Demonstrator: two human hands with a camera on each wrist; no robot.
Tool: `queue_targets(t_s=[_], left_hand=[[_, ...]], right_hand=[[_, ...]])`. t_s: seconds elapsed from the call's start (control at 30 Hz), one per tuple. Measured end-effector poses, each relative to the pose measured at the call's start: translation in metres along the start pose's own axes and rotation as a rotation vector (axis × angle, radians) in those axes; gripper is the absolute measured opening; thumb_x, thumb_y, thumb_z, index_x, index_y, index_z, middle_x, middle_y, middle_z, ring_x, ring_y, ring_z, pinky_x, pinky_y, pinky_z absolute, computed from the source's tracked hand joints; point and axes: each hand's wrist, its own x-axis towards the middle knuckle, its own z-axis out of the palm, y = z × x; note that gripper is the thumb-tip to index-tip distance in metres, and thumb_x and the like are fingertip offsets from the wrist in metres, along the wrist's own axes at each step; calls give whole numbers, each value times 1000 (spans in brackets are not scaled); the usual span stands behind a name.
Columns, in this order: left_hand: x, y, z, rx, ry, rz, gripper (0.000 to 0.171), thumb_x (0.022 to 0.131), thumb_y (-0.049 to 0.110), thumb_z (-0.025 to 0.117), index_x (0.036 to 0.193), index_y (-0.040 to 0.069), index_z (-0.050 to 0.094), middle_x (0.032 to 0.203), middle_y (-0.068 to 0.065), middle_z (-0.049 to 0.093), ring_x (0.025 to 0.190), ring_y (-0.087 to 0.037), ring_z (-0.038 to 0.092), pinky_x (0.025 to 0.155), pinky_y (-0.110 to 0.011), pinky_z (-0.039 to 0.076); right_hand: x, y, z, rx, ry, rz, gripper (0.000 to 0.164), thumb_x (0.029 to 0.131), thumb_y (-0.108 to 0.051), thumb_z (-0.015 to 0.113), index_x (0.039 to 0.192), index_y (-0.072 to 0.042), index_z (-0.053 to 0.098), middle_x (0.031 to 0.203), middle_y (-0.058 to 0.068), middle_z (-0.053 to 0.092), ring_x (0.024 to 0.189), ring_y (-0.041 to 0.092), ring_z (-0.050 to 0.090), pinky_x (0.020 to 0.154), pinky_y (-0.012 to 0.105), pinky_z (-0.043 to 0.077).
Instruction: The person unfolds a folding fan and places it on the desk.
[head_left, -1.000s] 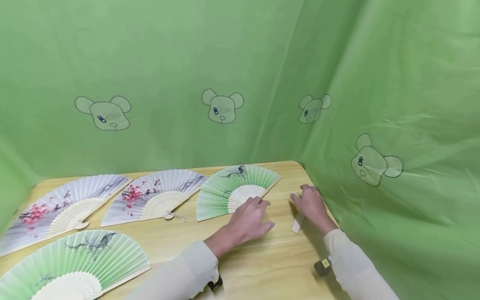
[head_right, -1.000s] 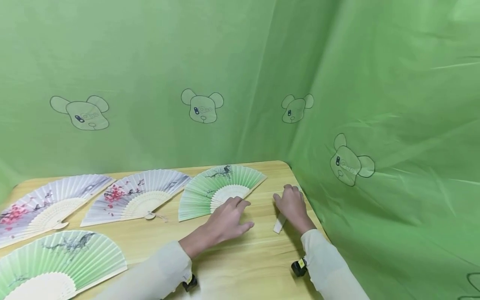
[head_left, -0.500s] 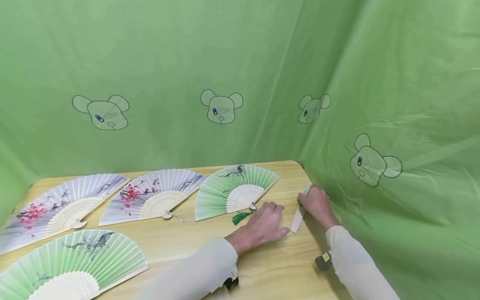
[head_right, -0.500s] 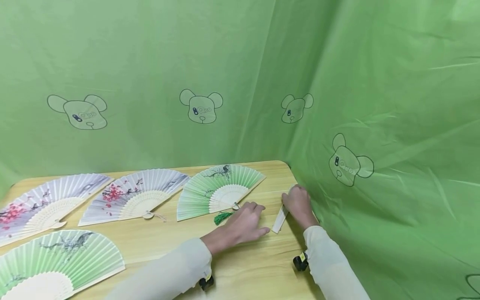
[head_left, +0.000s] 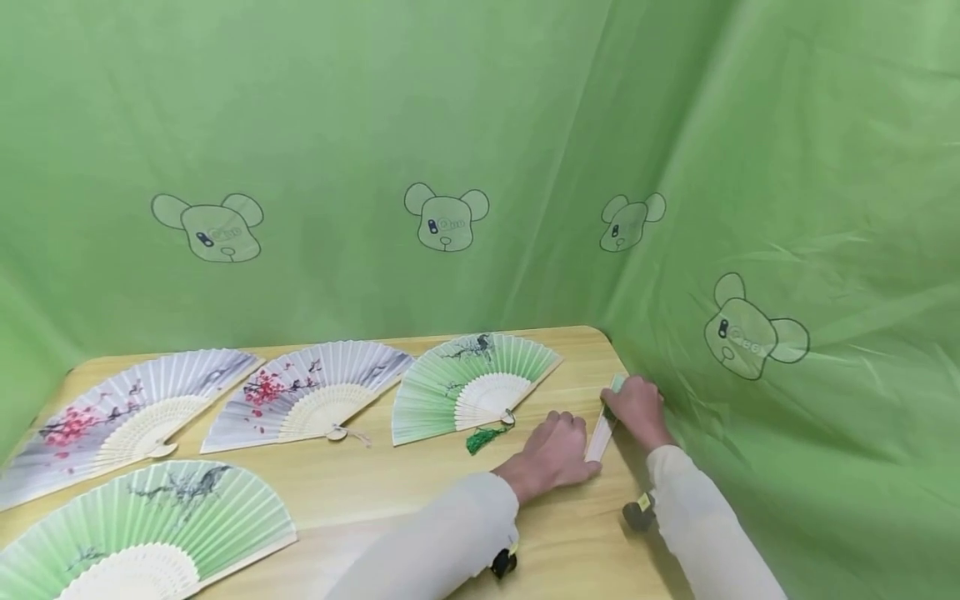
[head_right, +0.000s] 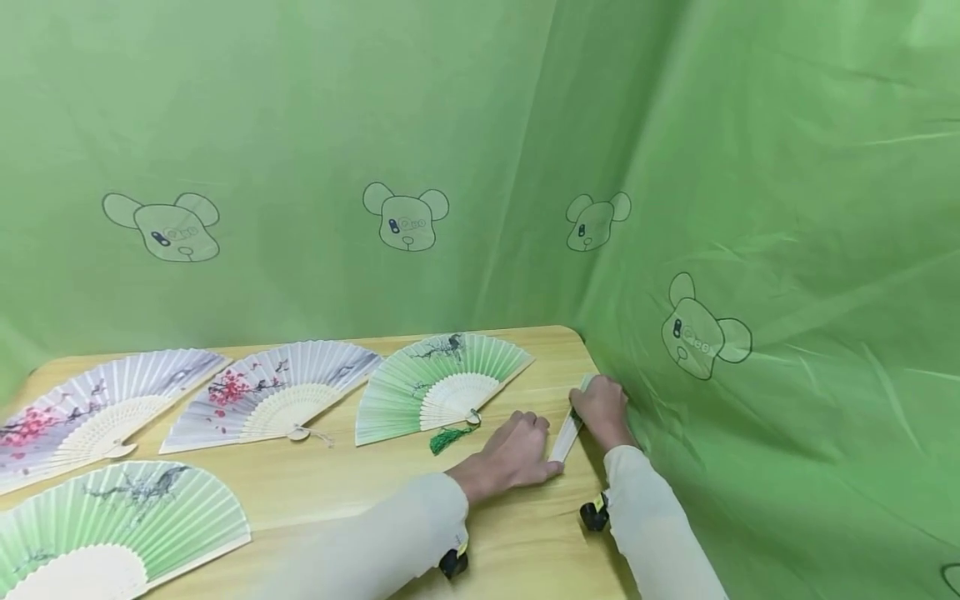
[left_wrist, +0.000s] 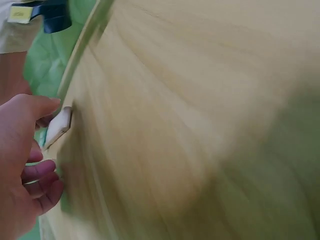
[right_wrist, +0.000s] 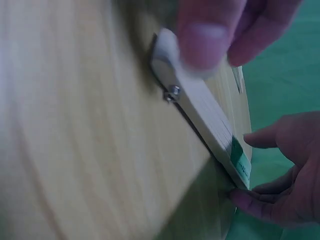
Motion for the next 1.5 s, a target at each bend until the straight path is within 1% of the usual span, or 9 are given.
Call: queue_targets(t_s=[0.3, 0.43, 0.53, 0.67, 0.8, 1.0, 1.23, 1.37, 1.5], left_hand=[[16, 24, 11, 49, -11, -79, 65, 88, 72, 62, 116, 14, 67, 100, 2, 61, 91, -14, 54, 69, -28, 57], [17, 29, 15, 55, -22, -113, 59, 87, 68, 66, 113, 15, 64, 98, 3, 59, 90, -13, 53, 68, -27, 56], [18, 29, 14, 42, -27, -141, 52, 88, 61, 68, 108, 14, 64, 95, 2, 57, 86, -13, 52, 63, -27, 53], [19, 28, 12, 40, -32, -176, 43, 90, 54, 68, 103, 13, 65, 92, 1, 58, 83, -14, 52, 58, -26, 50], [21, 28, 13, 23, -23, -189, 35, 91, 46, 70, 99, 13, 65, 88, 1, 59, 81, -13, 53, 55, -25, 49], [23, 27, 12, -22, -48, -186, 25, 91, 36, 71, 94, 12, 64, 87, 0, 59, 77, -12, 52, 54, -23, 50], [21, 20, 5, -84, -50, -169, 24, 87, 32, 76, 82, 14, 61, 76, 2, 60, 65, -10, 52, 47, -19, 44], [18, 16, 3, -113, -74, -145, 24, 88, 29, 76, 79, 14, 60, 72, 3, 58, 59, -8, 51, 44, -18, 43], [16, 12, -1, -168, -102, -146, 24, 90, 29, 76, 79, 14, 61, 73, 2, 58, 56, -8, 51, 42, -19, 44]], right_hand=[[15, 5, -7, -3, -12, -15, 41, 90, -29, 68, 61, -12, 45, 60, 4, 49, 62, 26, 54, 52, 29, 42], [17, 2, -6, -25, -14, -33, 34, 86, -23, 67, 61, -12, 46, 62, 8, 54, 67, 31, 58, 57, 36, 49], [21, -2, -5, -44, -28, -30, 29, 83, -20, 68, 61, -10, 50, 69, 15, 62, 73, 37, 63, 67, 47, 58], [28, -8, -7, -68, -50, -32, 23, 79, -17, 70, 66, -5, 55, 76, 20, 66, 80, 42, 65, 77, 55, 61], [33, -8, -10, -45, -73, -13, 19, 78, -15, 69, 71, -2, 58, 71, 17, 64, 73, 37, 63, 64, 45, 58], [40, -5, -12, -14, -151, 26, 17, 78, -14, 68, 77, 0, 58, 64, 10, 59, 55, 22, 57, 45, 27, 50], [39, -10, -15, 10, -218, 66, 22, 77, -12, 74, 84, 5, 63, 69, 14, 65, 55, 20, 61, 44, 24, 53], [35, -11, -15, -10, -224, 68, 24, 78, -14, 75, 86, 6, 64, 70, 14, 66, 57, 20, 62, 45, 23, 53], [32, -11, -15, 36, -219, 83, 24, 79, -17, 76, 84, 4, 65, 70, 12, 66, 56, 17, 61, 46, 22, 52]])
